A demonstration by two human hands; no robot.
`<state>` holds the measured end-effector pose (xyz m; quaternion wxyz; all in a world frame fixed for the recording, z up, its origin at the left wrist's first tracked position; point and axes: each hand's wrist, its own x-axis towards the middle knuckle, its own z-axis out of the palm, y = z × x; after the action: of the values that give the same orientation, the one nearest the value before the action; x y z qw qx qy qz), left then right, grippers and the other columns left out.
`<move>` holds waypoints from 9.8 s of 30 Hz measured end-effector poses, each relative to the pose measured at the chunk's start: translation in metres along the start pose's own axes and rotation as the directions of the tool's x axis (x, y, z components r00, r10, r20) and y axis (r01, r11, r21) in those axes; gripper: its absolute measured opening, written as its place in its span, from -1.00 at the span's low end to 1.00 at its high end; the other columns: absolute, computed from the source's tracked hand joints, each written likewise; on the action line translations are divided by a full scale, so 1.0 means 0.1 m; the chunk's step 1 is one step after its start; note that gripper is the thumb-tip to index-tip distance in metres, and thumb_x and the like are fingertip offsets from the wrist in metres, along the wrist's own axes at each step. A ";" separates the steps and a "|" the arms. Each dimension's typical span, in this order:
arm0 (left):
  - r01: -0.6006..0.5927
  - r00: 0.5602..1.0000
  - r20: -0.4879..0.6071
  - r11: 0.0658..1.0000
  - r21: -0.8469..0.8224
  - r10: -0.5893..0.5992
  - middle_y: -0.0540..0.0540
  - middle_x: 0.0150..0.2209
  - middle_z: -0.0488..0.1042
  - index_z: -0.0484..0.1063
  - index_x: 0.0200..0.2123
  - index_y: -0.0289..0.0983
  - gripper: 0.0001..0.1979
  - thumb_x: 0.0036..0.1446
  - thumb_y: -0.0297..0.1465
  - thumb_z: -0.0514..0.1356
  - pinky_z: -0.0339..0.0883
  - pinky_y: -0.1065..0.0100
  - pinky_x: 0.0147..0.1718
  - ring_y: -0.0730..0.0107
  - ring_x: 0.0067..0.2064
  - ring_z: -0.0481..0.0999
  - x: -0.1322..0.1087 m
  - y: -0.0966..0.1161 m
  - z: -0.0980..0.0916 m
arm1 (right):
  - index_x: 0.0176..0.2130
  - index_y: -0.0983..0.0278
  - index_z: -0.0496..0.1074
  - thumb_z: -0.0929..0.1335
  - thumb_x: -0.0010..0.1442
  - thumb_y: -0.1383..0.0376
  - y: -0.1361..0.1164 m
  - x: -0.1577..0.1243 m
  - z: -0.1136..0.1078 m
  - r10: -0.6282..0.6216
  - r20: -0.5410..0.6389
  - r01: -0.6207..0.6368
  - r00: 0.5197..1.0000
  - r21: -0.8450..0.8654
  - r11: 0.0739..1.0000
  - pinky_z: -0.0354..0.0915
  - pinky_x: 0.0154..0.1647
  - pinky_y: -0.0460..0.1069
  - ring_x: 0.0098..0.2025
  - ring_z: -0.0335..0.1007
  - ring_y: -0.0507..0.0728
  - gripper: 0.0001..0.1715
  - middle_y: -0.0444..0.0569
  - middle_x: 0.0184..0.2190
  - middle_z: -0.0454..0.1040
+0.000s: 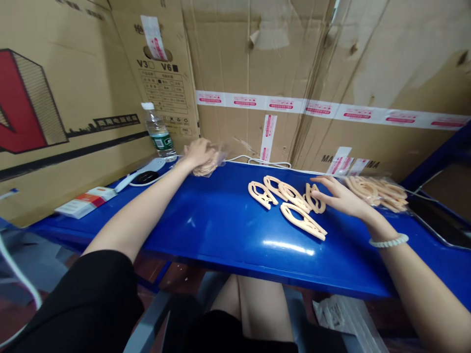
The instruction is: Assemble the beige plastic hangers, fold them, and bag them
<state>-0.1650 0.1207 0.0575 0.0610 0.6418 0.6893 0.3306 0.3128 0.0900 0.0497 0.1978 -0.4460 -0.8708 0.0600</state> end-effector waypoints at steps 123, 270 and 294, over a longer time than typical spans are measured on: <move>0.335 0.664 0.529 0.423 -0.842 0.528 -0.21 -0.02 0.56 0.32 -0.24 -0.24 -0.48 0.22 0.14 0.14 0.53 0.22 -0.21 0.21 -0.20 0.66 -1.45 1.08 0.85 | -0.27 0.29 0.53 0.61 0.03 0.09 -0.94 -0.17 0.51 0.153 0.154 -0.203 0.976 0.897 0.393 0.55 -0.26 0.06 -0.32 0.61 0.19 -0.59 0.00 -0.38 0.60; 0.493 0.868 0.497 0.139 -0.859 -0.005 -0.05 -0.50 0.48 0.32 -0.38 -0.33 -0.81 0.33 -0.43 0.13 0.50 0.34 -0.39 0.40 -0.44 0.51 -1.38 1.16 0.89 | -0.15 0.19 0.40 0.30 0.36 0.40 -0.45 -0.15 0.04 -0.387 -0.255 0.323 0.886 -0.259 0.910 0.09 0.22 0.27 0.01 0.46 0.24 -0.88 0.01 -0.15 0.58; 0.507 0.859 0.512 0.124 -0.853 0.007 -0.05 -0.51 0.47 0.33 -0.41 -0.33 -0.77 0.35 -0.44 0.10 0.48 0.36 -0.39 0.41 -0.45 0.50 -1.39 1.15 0.88 | -0.24 0.27 0.60 0.44 0.14 0.27 -0.11 -0.16 -0.08 -0.032 0.299 0.074 0.954 -0.128 0.989 0.41 -0.23 0.05 -0.28 0.55 0.21 -0.84 0.02 -0.24 0.59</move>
<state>0.0001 0.0203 0.0038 0.6498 0.3716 0.3855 0.5395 0.3162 0.0700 0.0559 0.0353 -0.4209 -0.9044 0.0607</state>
